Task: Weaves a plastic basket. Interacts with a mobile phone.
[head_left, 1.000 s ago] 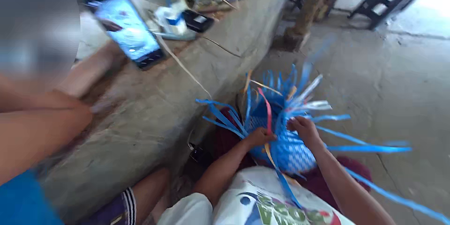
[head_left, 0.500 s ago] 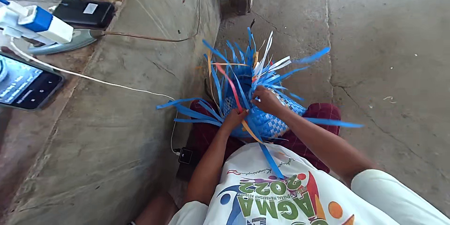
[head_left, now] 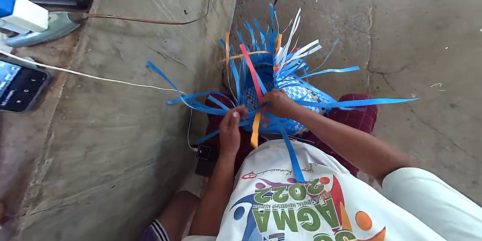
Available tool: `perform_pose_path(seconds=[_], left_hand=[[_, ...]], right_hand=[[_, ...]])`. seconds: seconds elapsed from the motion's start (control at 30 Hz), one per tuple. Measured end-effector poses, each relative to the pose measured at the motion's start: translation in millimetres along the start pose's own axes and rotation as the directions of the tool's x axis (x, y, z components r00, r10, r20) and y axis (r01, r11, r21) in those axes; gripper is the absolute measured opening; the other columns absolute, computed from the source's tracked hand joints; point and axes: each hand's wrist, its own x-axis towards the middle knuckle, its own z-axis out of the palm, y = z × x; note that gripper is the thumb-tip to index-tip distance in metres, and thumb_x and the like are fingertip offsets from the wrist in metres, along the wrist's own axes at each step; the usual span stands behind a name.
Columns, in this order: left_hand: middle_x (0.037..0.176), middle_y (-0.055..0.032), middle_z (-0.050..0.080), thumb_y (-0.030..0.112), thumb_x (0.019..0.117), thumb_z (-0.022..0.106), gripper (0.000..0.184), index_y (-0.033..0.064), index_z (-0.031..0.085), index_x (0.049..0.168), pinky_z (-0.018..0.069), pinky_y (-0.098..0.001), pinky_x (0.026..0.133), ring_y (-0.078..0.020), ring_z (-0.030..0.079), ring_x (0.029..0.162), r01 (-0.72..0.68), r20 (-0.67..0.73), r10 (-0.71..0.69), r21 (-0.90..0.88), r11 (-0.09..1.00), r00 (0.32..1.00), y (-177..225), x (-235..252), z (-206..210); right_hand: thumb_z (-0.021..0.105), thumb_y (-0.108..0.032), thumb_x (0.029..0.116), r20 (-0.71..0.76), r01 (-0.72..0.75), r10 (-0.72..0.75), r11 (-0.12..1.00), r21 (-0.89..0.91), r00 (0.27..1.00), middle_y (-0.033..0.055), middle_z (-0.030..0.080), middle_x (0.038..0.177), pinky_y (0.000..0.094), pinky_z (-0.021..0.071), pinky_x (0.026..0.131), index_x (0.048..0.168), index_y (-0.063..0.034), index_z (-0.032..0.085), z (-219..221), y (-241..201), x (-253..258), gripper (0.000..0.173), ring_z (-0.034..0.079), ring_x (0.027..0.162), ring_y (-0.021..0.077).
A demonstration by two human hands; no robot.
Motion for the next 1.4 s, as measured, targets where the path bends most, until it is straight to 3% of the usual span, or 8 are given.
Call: perform_pose_path(seconds=[0.07,0.17,0.3,0.43,0.63,0.83,1.07,1.4], left_hand=[[0.138,-0.0208,0.06,0.009,0.1025,0.047,0.039,-0.0061,0.059,0.136,0.0472,-0.0443,0.107,-0.028,0.058,0.127,-0.134,0.083,0.112,0.353,0.926,0.99,-16,17,14],[0.125,-0.0238,0.064,0.014,0.0996,0.062,0.046,-0.005,0.056,0.141,0.0536,-0.0472,0.095,-0.0326,0.064,0.11,-0.177,0.182,0.088,0.562,0.808,0.979,-34,38,33],[0.111,-0.0197,0.071,0.02,0.1023,0.063,0.028,-0.0029,0.07,0.118,0.0534,-0.0492,0.097,-0.0286,0.069,0.104,0.033,0.266,-0.222,0.57,0.821,0.938,-29,51,33],[0.09,-0.0075,0.068,0.017,0.1052,0.057,0.024,-0.0014,0.072,0.104,0.0535,-0.0327,0.081,-0.0104,0.063,0.082,0.159,0.282,-0.294,0.416,0.895,0.913,-42,52,22],[0.115,-0.0102,0.07,0.007,0.1057,0.05,0.025,-0.0019,0.067,0.121,0.0533,-0.0323,0.094,-0.0109,0.066,0.102,0.151,0.362,-0.261,0.304,0.941,0.895,-42,50,10],[0.13,-0.0218,0.063,-0.001,0.1024,0.045,0.03,-0.0089,0.065,0.123,0.0481,-0.0402,0.105,-0.0229,0.06,0.122,0.116,0.418,-0.303,0.415,0.902,0.857,-25,45,8],[0.114,-0.0202,0.063,0.012,0.1027,0.055,0.024,-0.008,0.068,0.108,0.051,-0.0404,0.097,-0.0243,0.062,0.107,-0.073,0.482,-0.195,0.482,0.873,0.854,-34,47,9],[0.109,-0.0251,0.068,0.012,0.101,0.057,0.026,-0.0107,0.07,0.102,0.0511,-0.0448,0.1,-0.0327,0.065,0.108,-0.131,0.309,-0.049,0.536,0.834,0.95,-34,34,35]], right_hand=[[0.066,-0.003,0.0942,0.007,-0.016,0.016,1.0,-0.017,1.0,0.0145,0.073,0.104,0.0656,0.0392,0.098,0.104,-0.01,0.08,3,-4,0,0.018,0.061,0.112,0.0401],[0.068,-0.002,0.0921,-0.055,0.032,-0.032,0.999,-0.002,0.998,0.0146,0.073,0.103,0.0659,0.0411,0.095,0.105,-0.0097,0.079,4,-2,-3,0.018,0.062,0.11,0.0414],[0.053,0.003,0.1007,-0.228,-0.004,0.1,0.922,0.388,0.969,0.0194,0.066,0.127,0.0505,0.0494,0.101,0.124,-0.0018,0.07,-19,-13,-16,0.029,0.062,0.116,0.0338],[0.041,-0.023,0.1116,-0.001,-0.212,0.352,0.564,0.798,0.936,0.0122,0.068,0.1,0.0358,0.0601,0.069,0.124,0.0017,0.058,-20,-30,-20,0.033,0.068,0.073,0.0174],[0.055,-0.036,0.1067,0.514,-0.484,0.31,0.839,0.247,0.8,0.0125,0.069,0.089,0.0381,0.0538,0.066,0.114,0.0014,0.067,2,-34,-20,0.039,0.063,0.068,0.0179],[0.061,-0.011,0.1012,0.152,-0.143,0.128,0.986,0.09,0.98,0.0225,0.071,0.098,0.0609,0.0519,0.089,0.101,0.0048,0.072,-38,-35,11,0.019,0.068,0.097,0.0391],[0.063,-0.012,0.1019,-0.001,-0.186,0.19,0.962,0.198,0.982,0.021,0.07,0.093,0.0572,0.0545,0.082,0.101,0.0048,0.071,-15,21,-11,0.019,0.069,0.087,0.0357],[0.058,-0.021,0.1033,-0.06,-0.144,0.132,0.95,-0.276,0.989,0.0286,0.069,0.117,0.0673,0.0476,0.098,0.118,0.0029,0.071,-16,14,-16,0.03,0.065,0.113,0.0479]])
